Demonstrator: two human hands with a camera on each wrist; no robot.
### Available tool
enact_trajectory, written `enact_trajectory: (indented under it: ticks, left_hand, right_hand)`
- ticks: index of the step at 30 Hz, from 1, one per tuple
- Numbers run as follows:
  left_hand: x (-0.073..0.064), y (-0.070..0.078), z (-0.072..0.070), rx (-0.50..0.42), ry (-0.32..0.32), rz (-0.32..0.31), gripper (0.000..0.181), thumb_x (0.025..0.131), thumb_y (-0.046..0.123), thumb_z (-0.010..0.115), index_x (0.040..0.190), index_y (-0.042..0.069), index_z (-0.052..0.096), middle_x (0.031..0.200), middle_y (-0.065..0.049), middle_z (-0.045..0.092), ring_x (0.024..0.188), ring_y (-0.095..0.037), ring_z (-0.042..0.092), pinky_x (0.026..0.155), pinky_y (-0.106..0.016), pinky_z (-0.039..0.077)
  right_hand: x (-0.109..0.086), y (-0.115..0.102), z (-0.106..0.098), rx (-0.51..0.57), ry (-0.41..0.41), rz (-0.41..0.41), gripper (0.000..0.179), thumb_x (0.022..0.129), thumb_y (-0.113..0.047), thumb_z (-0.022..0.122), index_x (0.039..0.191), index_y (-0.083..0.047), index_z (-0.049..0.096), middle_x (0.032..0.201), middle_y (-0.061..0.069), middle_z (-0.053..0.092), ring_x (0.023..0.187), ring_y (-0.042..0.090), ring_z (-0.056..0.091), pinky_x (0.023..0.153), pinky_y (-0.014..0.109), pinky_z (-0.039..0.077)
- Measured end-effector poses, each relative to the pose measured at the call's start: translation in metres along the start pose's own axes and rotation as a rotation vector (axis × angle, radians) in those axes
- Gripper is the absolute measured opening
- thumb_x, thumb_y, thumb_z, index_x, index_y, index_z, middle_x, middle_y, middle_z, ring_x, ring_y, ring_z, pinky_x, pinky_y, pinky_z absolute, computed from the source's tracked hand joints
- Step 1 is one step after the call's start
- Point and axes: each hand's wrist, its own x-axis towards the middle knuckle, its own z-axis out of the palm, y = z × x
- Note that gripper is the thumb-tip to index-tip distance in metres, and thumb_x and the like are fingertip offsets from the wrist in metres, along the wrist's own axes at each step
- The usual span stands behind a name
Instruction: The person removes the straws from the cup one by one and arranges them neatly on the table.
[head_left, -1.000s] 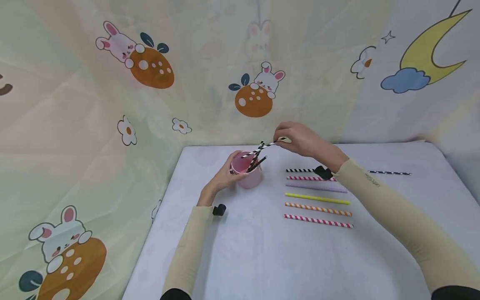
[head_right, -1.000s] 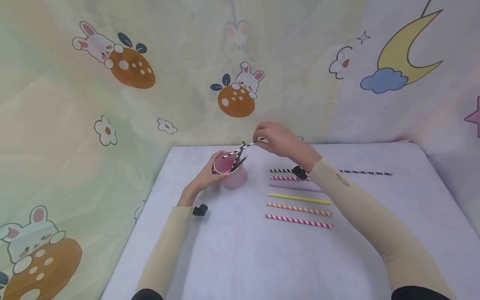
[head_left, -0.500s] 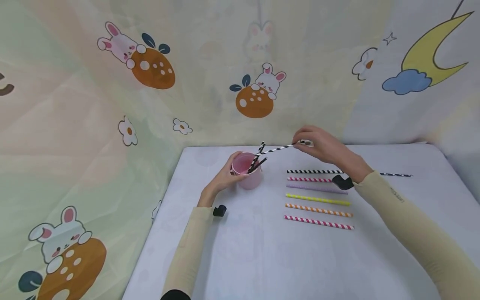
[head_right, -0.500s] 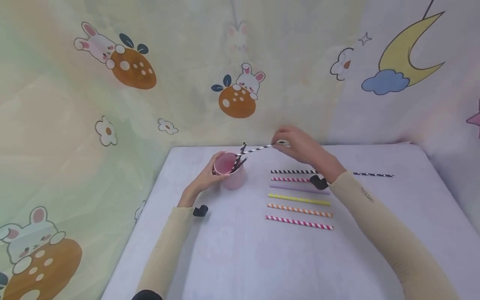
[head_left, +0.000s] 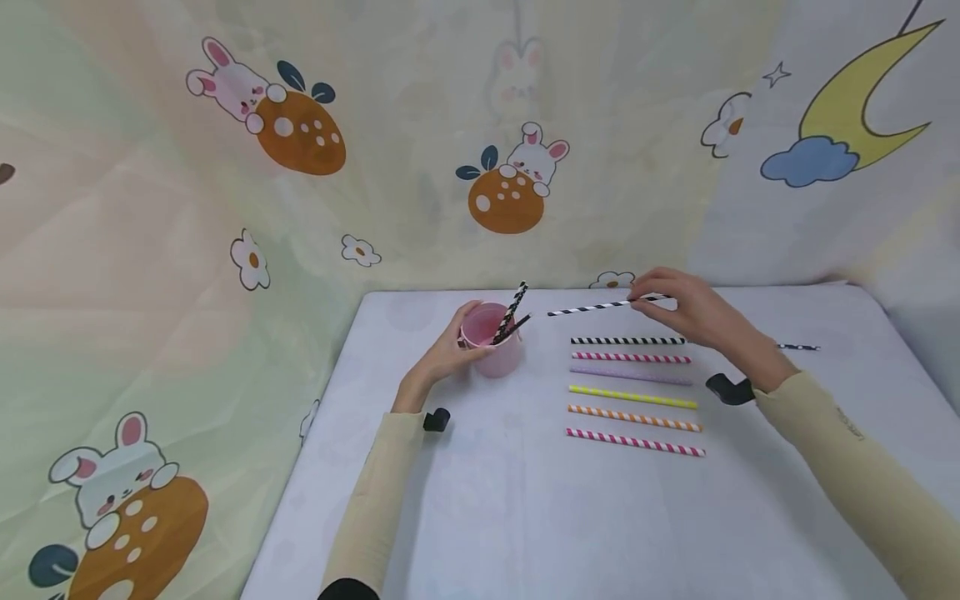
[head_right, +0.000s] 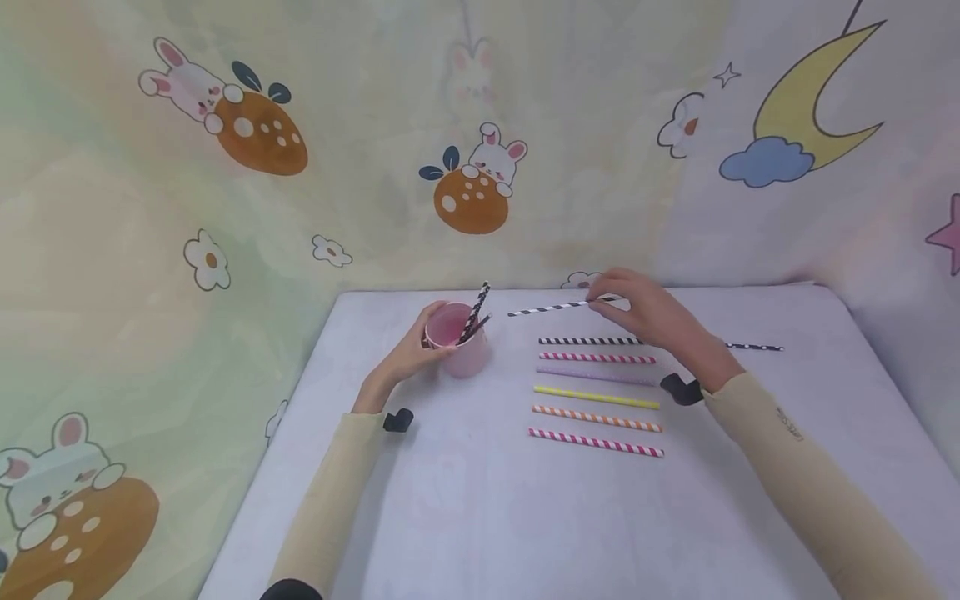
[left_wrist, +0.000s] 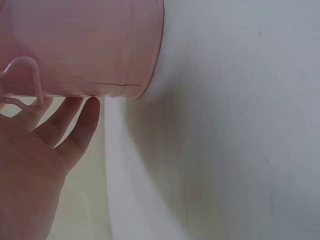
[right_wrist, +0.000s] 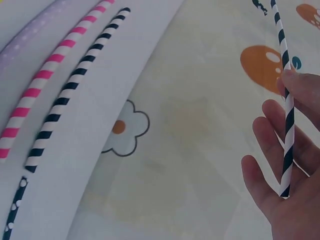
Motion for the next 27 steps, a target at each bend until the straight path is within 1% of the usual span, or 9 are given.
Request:
enact_trajectory:
  ticks: [5, 10, 12, 14, 19, 21, 23, 24, 27]
  left_hand:
    - [0.000, 0.001, 0.000, -0.012, -0.006, -0.008, 0.093, 0.084, 0.034, 0.082, 0.155, 0.040, 0.023, 0.155, 0.002, 0.038, 0.140, -0.023, 0.041, 0.114, -0.051, 0.039]
    - [0.000, 0.004, 0.000, -0.015, -0.015, -0.038, 0.094, 0.086, 0.031, 0.081, 0.157, 0.038, 0.021, 0.157, 0.000, 0.035, 0.142, -0.024, 0.039, 0.115, -0.051, 0.038]
    - [-0.001, 0.008, -0.001, -0.021, -0.024, -0.051, 0.095, 0.086, 0.029, 0.080, 0.159, 0.035, 0.019, 0.159, -0.002, 0.033, 0.143, -0.027, 0.038, 0.116, -0.052, 0.036]
    - [-0.005, 0.017, -0.002, -0.023, -0.037, -0.060, 0.095, 0.087, 0.026, 0.079, 0.160, 0.030, 0.018, 0.159, -0.005, 0.032, 0.144, -0.029, 0.037, 0.116, -0.053, 0.036]
    - [-0.012, 0.036, -0.005, -0.002, -0.055, -0.077, 0.096, 0.087, 0.028, 0.079, 0.160, 0.025, 0.017, 0.160, -0.007, 0.033, 0.143, -0.028, 0.038, 0.115, -0.050, 0.038]
    - [-0.012, 0.037, -0.005, 0.004, -0.056, -0.075, 0.096, 0.087, 0.029, 0.079, 0.160, 0.025, 0.017, 0.159, -0.006, 0.033, 0.143, -0.027, 0.038, 0.115, -0.049, 0.039]
    - [-0.012, 0.038, -0.005, 0.003, -0.058, -0.070, 0.095, 0.088, 0.029, 0.079, 0.160, 0.025, 0.017, 0.159, -0.007, 0.033, 0.143, -0.027, 0.038, 0.114, -0.049, 0.039]
    - [-0.012, 0.037, -0.005, -0.001, -0.058, -0.067, 0.095, 0.088, 0.029, 0.079, 0.160, 0.024, 0.018, 0.159, -0.007, 0.033, 0.143, -0.027, 0.038, 0.114, -0.050, 0.039]
    - [-0.011, 0.035, -0.005, -0.014, -0.056, -0.066, 0.095, 0.087, 0.028, 0.079, 0.160, 0.024, 0.018, 0.159, -0.008, 0.032, 0.143, -0.029, 0.037, 0.115, -0.051, 0.038]
  right_hand:
    - [-0.015, 0.009, -0.006, -0.013, 0.020, 0.026, 0.017, 0.091, -0.011, 0.074, 0.108, -0.011, 0.074, 0.115, 0.005, 0.067, 0.109, 0.023, 0.060, 0.087, 0.043, 0.052]
    - [-0.030, 0.019, -0.010, -0.026, -0.008, 0.076, 0.018, 0.092, -0.013, 0.073, 0.110, -0.010, 0.074, 0.116, 0.008, 0.067, 0.111, 0.026, 0.059, 0.088, 0.045, 0.050]
    - [-0.036, 0.023, -0.011, -0.024, -0.022, 0.102, 0.020, 0.092, -0.014, 0.073, 0.111, -0.010, 0.074, 0.117, 0.010, 0.067, 0.112, 0.028, 0.058, 0.089, 0.049, 0.050]
    - [-0.041, 0.027, -0.012, -0.019, -0.039, 0.129, 0.021, 0.093, -0.016, 0.072, 0.113, -0.010, 0.073, 0.118, 0.012, 0.066, 0.113, 0.030, 0.058, 0.090, 0.052, 0.050]
    - [-0.055, 0.041, -0.013, -0.003, -0.055, 0.195, 0.022, 0.093, -0.016, 0.072, 0.114, -0.008, 0.072, 0.121, 0.015, 0.065, 0.115, 0.033, 0.056, 0.091, 0.058, 0.049]
    - [-0.061, 0.047, -0.013, -0.002, -0.053, 0.214, 0.022, 0.093, -0.014, 0.072, 0.114, -0.007, 0.072, 0.121, 0.016, 0.065, 0.116, 0.034, 0.055, 0.092, 0.060, 0.048]
    - [-0.068, 0.055, -0.013, -0.011, -0.051, 0.214, 0.022, 0.094, -0.014, 0.071, 0.114, -0.006, 0.072, 0.121, 0.017, 0.065, 0.115, 0.036, 0.055, 0.091, 0.061, 0.048]
    - [-0.072, 0.059, -0.013, -0.018, -0.049, 0.211, 0.021, 0.094, -0.014, 0.071, 0.113, -0.006, 0.072, 0.120, 0.018, 0.065, 0.115, 0.036, 0.054, 0.091, 0.060, 0.048]
    - [-0.083, 0.071, -0.012, -0.049, -0.030, 0.210, 0.019, 0.094, -0.016, 0.071, 0.111, -0.007, 0.073, 0.117, 0.015, 0.066, 0.112, 0.032, 0.055, 0.091, 0.041, 0.047]
